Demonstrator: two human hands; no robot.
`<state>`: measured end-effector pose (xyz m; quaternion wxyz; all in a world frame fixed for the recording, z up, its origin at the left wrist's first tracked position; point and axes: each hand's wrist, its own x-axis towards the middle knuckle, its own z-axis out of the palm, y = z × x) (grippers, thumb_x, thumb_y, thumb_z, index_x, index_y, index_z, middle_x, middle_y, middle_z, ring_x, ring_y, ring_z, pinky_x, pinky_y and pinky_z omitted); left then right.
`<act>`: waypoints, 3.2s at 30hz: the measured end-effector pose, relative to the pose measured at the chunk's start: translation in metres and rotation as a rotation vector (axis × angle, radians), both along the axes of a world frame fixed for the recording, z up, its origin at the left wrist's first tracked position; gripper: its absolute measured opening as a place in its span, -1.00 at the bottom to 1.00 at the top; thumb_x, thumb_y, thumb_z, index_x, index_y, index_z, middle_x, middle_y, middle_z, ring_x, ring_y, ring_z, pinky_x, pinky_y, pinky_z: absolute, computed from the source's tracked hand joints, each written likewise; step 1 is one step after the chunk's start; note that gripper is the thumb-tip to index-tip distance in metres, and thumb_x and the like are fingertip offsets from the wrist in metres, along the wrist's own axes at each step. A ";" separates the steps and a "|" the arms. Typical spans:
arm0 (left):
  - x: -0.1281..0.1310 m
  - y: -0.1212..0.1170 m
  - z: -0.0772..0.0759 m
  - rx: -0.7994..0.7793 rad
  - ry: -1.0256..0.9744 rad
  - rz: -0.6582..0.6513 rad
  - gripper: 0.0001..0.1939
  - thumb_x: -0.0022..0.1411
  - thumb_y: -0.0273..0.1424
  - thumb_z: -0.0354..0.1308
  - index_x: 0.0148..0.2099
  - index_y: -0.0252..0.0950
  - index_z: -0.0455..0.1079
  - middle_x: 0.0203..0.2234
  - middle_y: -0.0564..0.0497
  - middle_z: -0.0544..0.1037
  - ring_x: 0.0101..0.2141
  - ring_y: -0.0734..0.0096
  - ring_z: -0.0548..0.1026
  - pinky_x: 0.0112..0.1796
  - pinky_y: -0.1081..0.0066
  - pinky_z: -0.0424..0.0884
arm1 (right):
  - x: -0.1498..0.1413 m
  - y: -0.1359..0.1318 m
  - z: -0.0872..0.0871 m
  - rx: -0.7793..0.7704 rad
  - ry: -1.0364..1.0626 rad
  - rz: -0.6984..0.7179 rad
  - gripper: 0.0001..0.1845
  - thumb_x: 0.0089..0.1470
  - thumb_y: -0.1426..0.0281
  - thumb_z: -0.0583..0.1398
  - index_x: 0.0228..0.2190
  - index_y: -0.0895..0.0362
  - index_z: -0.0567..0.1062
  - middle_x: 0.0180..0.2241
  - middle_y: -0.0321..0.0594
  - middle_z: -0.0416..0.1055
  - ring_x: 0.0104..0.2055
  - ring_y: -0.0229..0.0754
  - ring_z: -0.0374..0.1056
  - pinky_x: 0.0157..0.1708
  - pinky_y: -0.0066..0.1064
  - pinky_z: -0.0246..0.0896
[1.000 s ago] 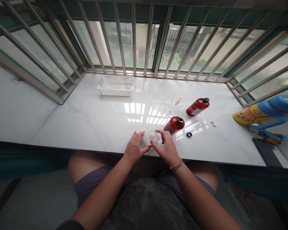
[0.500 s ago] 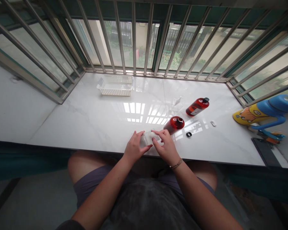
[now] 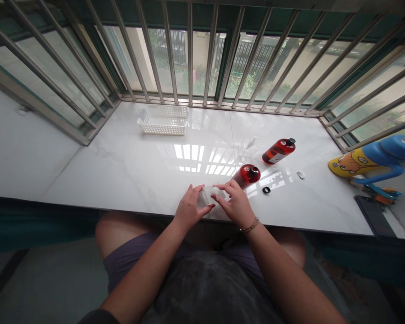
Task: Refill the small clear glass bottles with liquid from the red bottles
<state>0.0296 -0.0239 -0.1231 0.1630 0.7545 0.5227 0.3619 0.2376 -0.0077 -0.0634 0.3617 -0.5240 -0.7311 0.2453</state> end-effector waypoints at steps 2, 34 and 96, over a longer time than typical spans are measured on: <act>0.000 0.000 0.000 0.000 0.002 0.001 -0.21 0.21 -0.08 0.45 0.35 -0.18 0.24 0.15 -0.13 0.59 0.25 -0.11 0.49 0.33 -0.10 0.36 | 0.000 0.001 0.001 0.002 -0.006 -0.041 -0.71 0.19 0.16 0.39 -0.15 0.07 0.62 -0.26 -0.19 0.37 -0.26 -0.09 0.37 -0.17 -0.18 0.44; 0.002 -0.002 0.002 0.221 0.008 0.029 -0.33 0.28 -0.05 0.38 0.25 -0.24 0.23 -0.07 -0.15 0.59 0.03 -0.03 0.61 0.28 -0.13 0.43 | -0.019 -0.003 0.003 0.059 -0.064 -0.093 -0.80 0.20 0.23 0.40 -0.23 0.08 0.60 -0.29 -0.19 0.45 -0.21 -0.05 0.44 -0.13 -0.18 0.38; 0.161 0.072 0.061 -0.348 -0.368 -0.151 -0.30 0.12 -0.32 0.47 0.24 -0.18 0.28 0.06 -0.19 0.56 0.03 -0.02 0.59 0.00 0.02 0.56 | 0.116 0.022 0.084 0.150 -0.364 -0.159 -0.71 0.23 0.36 0.24 -0.02 0.07 0.59 -0.09 -0.09 0.58 -0.15 -0.01 0.53 -0.13 -0.15 0.45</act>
